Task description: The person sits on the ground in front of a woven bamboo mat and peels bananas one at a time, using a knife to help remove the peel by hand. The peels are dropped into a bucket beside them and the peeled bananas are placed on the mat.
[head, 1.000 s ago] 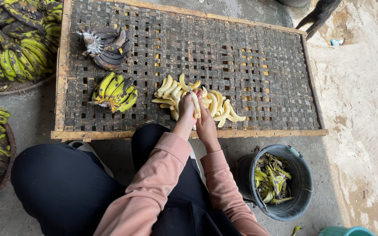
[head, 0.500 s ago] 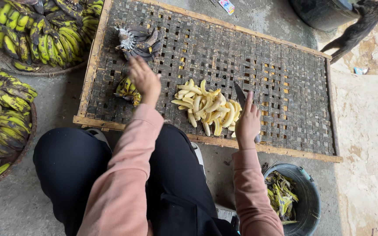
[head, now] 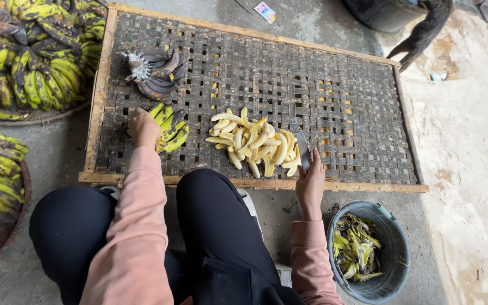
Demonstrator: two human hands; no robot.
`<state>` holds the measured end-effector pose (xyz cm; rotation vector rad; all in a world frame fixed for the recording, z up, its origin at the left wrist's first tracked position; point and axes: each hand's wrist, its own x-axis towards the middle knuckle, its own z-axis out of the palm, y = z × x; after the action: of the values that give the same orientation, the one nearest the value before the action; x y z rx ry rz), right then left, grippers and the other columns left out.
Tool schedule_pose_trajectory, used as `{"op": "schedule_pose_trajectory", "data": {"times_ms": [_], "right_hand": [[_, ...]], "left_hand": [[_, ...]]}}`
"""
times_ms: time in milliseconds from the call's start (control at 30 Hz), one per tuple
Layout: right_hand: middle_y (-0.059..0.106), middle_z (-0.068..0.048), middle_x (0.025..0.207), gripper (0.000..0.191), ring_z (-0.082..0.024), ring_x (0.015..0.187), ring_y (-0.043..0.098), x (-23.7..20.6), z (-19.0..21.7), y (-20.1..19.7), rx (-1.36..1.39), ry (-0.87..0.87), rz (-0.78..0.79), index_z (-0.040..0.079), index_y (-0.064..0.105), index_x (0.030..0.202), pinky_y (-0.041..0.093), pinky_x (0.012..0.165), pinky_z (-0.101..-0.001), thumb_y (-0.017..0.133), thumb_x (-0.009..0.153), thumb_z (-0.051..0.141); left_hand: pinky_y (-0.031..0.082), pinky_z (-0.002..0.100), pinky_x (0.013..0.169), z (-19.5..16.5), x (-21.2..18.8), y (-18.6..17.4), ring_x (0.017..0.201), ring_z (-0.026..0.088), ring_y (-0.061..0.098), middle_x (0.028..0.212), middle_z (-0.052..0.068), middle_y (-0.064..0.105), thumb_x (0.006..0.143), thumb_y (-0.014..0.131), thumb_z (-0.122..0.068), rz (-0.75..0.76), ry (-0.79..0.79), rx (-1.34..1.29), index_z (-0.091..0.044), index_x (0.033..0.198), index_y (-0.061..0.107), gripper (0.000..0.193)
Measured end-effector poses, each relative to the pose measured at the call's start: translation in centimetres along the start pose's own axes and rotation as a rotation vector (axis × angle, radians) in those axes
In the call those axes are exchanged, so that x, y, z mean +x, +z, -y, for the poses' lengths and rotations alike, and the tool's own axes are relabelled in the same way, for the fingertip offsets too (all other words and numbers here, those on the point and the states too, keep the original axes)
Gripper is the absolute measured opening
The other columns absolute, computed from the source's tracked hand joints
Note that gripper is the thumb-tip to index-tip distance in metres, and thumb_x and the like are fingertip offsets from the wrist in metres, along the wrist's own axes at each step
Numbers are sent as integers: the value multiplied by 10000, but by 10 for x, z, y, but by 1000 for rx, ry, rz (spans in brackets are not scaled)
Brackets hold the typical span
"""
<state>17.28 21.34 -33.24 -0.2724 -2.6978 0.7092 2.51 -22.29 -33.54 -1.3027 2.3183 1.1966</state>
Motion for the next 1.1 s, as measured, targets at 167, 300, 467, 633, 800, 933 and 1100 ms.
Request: {"op": "schedule_pose_trajectory", "data": {"times_ms": [167, 300, 467, 633, 800, 933, 1100], "right_hand": [[618, -236, 1326, 644, -394, 1184, 618, -17, -11, -7, 186, -31, -80, 62, 406, 1535, 502, 973, -454, 653, 942, 18], [592, -247, 1363, 623, -398, 1202, 602, -28, -28, -7, 135, 35, -147, 48, 399, 1541, 488, 989, -460, 646, 969, 28], [581, -239, 1392, 599, -335, 1151, 633, -37, -48, -21, 198, -64, -232, 44, 401, 1534, 522, 947, -430, 644, 987, 24], [606, -31, 970, 582, -88, 664, 518, -39, -28, -45, 642, 242, -91, 140, 328, 1584, 463, 557, -259, 539, 1043, 105], [473, 24, 819, 568, -28, 583, 419, -37, 14, -87, 937, 98, -2, 158, 250, 1649, 422, 465, -195, 431, 1110, 147], [439, 40, 861, 616, -31, 636, 391, -33, 31, -109, 925, 6, 68, 146, 189, 1681, 406, 500, -190, 427, 1113, 152], [485, 10, 928, 616, -89, 801, 428, -33, 34, -110, 632, -177, 27, 92, 280, 1671, 406, 732, -224, 508, 1099, 108]], "left_hand": [[548, 408, 977, 6, 12, 1, 1180, 366, 622, 1310, 226, 594, 888, 721, 24, 67, 304, 431, -40, 1324, 601, 456], [555, 458, 846, 24, 25, 18, 1089, 373, 611, 1221, 214, 576, 706, 755, 35, -339, 623, 192, -126, 1133, 707, 459], [561, 371, 760, 9, 19, 12, 943, 220, 644, 1124, 152, 636, 985, 628, 9, 3, 308, -1669, -44, 1251, 541, 285], [633, 400, 809, -52, -67, 35, 988, 180, 620, 1184, 91, 512, 1055, 538, -169, 431, 526, -1577, -198, 1421, 263, 458], [576, 401, 1063, -63, -222, 137, 1225, 277, 625, 1308, 116, 586, 1045, 663, -196, -92, 1489, -459, -49, 1345, 495, 374], [605, 393, 898, -30, -291, 173, 1104, 288, 661, 1270, 130, 596, 957, 712, -78, 199, 1452, -460, -119, 1381, 574, 448], [586, 411, 909, -5, -308, 181, 1113, 329, 668, 1236, 121, 605, 913, 685, 42, 204, 1540, -499, -137, 1362, 590, 492]]}}
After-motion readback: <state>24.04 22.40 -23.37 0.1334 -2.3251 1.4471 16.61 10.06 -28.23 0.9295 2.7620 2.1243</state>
